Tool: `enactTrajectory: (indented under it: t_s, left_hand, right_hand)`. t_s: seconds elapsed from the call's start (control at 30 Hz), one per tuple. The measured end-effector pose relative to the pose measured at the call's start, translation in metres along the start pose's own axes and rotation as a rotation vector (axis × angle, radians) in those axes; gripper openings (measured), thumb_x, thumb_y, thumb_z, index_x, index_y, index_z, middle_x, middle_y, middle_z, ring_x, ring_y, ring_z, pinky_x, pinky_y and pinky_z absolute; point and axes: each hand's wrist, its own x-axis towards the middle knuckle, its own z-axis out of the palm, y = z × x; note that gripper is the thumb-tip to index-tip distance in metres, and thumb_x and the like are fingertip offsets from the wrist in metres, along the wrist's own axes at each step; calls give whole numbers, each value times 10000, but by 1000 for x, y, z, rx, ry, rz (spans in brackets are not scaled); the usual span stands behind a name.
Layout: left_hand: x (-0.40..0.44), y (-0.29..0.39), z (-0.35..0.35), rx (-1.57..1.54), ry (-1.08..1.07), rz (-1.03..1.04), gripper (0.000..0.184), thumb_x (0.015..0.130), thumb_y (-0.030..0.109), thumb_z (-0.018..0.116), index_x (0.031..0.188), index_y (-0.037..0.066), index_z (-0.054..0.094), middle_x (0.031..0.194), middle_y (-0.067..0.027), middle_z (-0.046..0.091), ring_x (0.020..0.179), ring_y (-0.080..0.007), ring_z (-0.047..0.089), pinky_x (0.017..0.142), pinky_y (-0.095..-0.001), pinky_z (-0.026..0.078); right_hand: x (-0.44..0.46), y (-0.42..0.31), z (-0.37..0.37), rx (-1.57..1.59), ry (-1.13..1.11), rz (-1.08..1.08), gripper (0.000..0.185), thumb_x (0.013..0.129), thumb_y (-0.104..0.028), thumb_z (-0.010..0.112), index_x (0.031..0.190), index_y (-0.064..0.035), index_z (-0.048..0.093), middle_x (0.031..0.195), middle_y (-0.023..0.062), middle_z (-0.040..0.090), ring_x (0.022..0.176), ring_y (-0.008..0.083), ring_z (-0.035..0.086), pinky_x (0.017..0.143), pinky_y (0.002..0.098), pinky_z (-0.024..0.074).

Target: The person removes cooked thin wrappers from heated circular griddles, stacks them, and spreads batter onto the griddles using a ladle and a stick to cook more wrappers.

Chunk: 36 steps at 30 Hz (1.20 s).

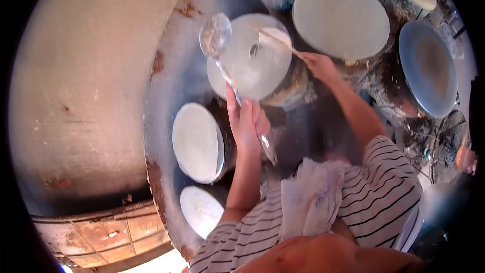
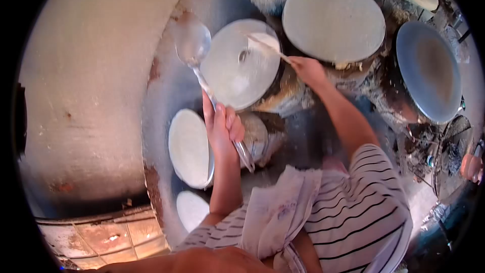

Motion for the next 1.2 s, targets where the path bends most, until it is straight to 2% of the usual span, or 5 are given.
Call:
enactTrajectory:
  t_s: [0.03, 0.4, 0.63, 1.07, 1.2]
  left_hand:
    - [4, -3, 6, 19, 12, 4, 504, 997, 127, 346, 1455, 290, 213, 608, 21, 353, 374, -46, 269, 309, -197, 242]
    - [98, -24, 26, -44, -65, -196, 443, 985, 157, 415, 1397, 296, 331, 615, 28, 358, 388, -45, 308, 317, -199, 277]
    - [138, 6, -17, -1068, -305, -690, 349, 983, 252, 444, 674, 104, 377, 531, 28, 344, 385, -76, 347, 360, -221, 320]
    - [161, 2, -24, -1138, -142, -775, 279, 953, 141, 445, 685, 98, 377, 542, 27, 367, 428, -86, 383, 410, -214, 382]
    - [159, -16, -35, -946, -61, -590, 256, 950, 151, 452, 708, 106, 380, 550, 34, 361, 434, -75, 387, 397, -200, 381]
  right_hand:
    - [27, -4, 11, -193, 108, -176, 262, 886, -205, 501, 1108, -152, 629, 934, 188, 643, 817, 407, 605, 732, 463, 491]
    - [15, -45, 16, -419, -2, -70, 313, 865, -131, 483, 1161, -185, 568, 900, 179, 531, 723, 373, 610, 581, 440, 513]
    - [-38, -26, -19, -349, 68, -9, 325, 871, -142, 505, 1192, -173, 548, 883, 171, 527, 696, 378, 602, 602, 470, 502]
    - [5, -41, -22, -300, -101, -360, 265, 860, -124, 524, 1111, -123, 609, 870, 184, 577, 750, 379, 594, 646, 467, 486]
    - [-45, -18, -22, -92, 80, -43, 274, 850, -84, 542, 1112, -100, 620, 906, 179, 627, 782, 362, 612, 694, 412, 498]
